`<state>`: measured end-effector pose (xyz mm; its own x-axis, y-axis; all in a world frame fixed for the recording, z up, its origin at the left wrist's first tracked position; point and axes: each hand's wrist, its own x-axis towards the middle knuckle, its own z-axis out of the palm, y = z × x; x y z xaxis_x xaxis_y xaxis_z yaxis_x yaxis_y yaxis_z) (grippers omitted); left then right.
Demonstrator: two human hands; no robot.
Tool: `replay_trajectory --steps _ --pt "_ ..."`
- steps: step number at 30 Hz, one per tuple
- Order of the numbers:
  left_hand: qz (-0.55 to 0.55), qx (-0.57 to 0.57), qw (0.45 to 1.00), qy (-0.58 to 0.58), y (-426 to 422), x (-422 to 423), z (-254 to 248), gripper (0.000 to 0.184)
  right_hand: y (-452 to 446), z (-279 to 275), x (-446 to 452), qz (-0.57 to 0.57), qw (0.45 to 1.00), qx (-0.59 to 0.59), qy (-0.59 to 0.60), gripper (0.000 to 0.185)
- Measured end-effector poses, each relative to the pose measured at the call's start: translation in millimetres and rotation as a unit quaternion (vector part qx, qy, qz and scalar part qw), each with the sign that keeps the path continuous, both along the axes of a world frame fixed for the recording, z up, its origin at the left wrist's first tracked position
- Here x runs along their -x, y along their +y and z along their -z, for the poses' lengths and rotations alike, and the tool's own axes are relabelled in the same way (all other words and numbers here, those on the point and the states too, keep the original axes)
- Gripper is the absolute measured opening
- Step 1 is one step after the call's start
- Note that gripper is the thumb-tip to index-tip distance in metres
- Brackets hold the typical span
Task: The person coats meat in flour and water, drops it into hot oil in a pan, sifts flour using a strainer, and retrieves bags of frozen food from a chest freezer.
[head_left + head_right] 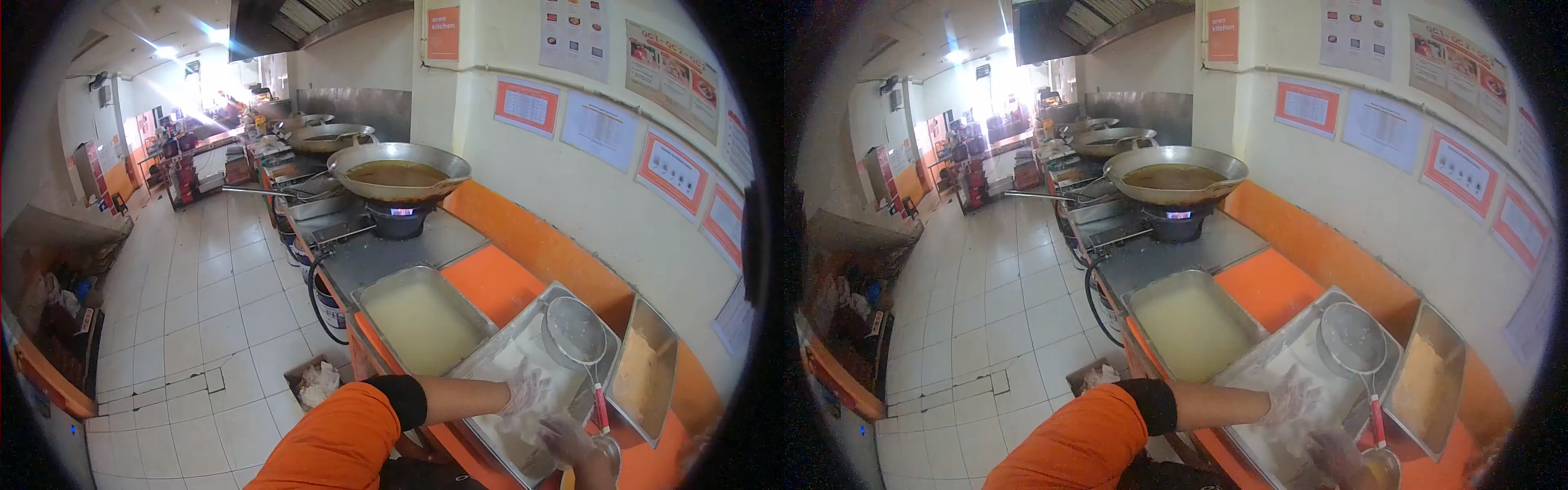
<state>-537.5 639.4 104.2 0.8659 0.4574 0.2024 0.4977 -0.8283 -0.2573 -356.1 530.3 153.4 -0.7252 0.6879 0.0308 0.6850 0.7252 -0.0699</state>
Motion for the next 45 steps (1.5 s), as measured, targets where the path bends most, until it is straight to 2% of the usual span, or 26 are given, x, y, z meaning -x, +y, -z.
replay_trajectory --steps 1,3,7,10,12,14,15,17,19,22,24,26,28,30,33,34,36,39,42,43,45 --pt "0.015 -0.015 1.000 -0.005 -5.6 -6.4 2.4 0.059 -1.7 -8.2 9.8 0.016 1.000 0.014 -0.009 0.028" --pt "0.029 -0.045 0.999 -0.010 -13.3 -14.5 6.2 0.060 14.0 16.6 16.3 0.034 0.998 0.010 -0.049 0.030" --pt "-0.007 -0.046 0.999 0.017 -13.3 -0.3 -10.6 0.060 25.7 29.0 11.5 0.057 0.998 0.015 -0.035 0.034" --pt "-0.029 -0.025 0.999 0.035 -14.4 3.2 -16.5 0.061 25.6 58.9 -15.4 -0.122 0.980 -0.156 -0.025 0.038" --pt "-0.042 -0.006 0.998 0.050 -13.8 5.6 -17.4 0.061 15.4 57.0 -19.8 -0.021 0.998 0.034 0.049 0.041" --pt "-0.049 0.020 0.996 0.065 -14.9 7.9 -17.4 0.062 7.5 61.2 -32.3 -0.018 0.991 0.128 -0.012 0.041" --pt "-0.050 0.037 0.995 0.073 -15.2 10.3 -18.3 0.063 8.2 62.0 -38.2 -0.070 0.983 0.128 -0.109 0.040" --pt "-0.046 0.068 0.994 0.079 -15.5 16.2 -21.8 0.064 1.3 50.7 -44.6 -0.059 0.964 0.190 -0.175 0.041" --pt "-0.032 0.082 0.993 0.074 -17.2 24.4 -30.0 0.065 -18.4 -27.5 -8.0 0.069 0.942 0.311 -0.108 0.044" --pt "-0.011 0.037 0.998 0.044 -23.0 34.2 -47.8 0.066 -14.9 -103.9 15.7 0.127 0.921 0.352 -0.109 0.037" --pt "-0.007 -0.016 1.000 0.019 -31.1 41.3 -60.0 0.068 0.9 -96.8 15.0 0.247 0.947 0.200 -0.051 0.034" --pt "-0.003 -0.042 0.999 0.008 -39.9 45.6 -68.7 0.069 18.5 -76.4 20.8 0.320 0.925 0.078 0.190 0.038" --pt "0.009 -0.032 0.999 0.018 -45.8 50.8 -72.0 0.067 41.2 -42.3 21.8 0.336 0.887 0.112 0.297 0.043" --pt "0.016 -0.007 0.999 0.034 -50.3 56.7 -71.9 0.063 52.6 -31.3 35.2 0.341 0.844 0.154 0.384 0.043" --pt "-0.020 0.026 0.996 0.078 -54.6 63.0 -67.5 0.062 67.8 -24.9 45.3 0.339 0.769 0.275 0.467 0.032" --pt "-0.016 0.021 0.998 0.053 -56.1 65.3 -66.5 0.061 67.5 -29.3 50.4 0.318 0.763 0.269 0.494 0.020" --pt "-0.013 0.012 1.000 0.001 -60.3 71.7 -68.2 0.060 71.2 -32.0 54.1 0.310 0.788 0.245 0.473 0.018" --pt "-0.037 0.034 0.998 0.028 -72.1 81.2 -94.7 0.060 80.2 -28.6 59.1 0.289 0.849 0.141 0.419 0.013" --pt "-0.087 0.114 0.989 -0.026 -66.7 89.9 -61.9 0.058 95.1 -21.1 54.7 0.233 0.909 -0.062 0.340 0.006" --pt "-0.074 0.134 0.984 -0.087 -63.6 94.5 -42.6 0.057 101.2 -17.5 52.4 0.202 0.918 -0.139 0.310 0.004" --pt "-0.052 0.169 0.962 -0.206 -62.2 108.8 -11.5 0.056 110.1 -9.9 47.3 0.208 0.924 -0.169 0.274 0.003"
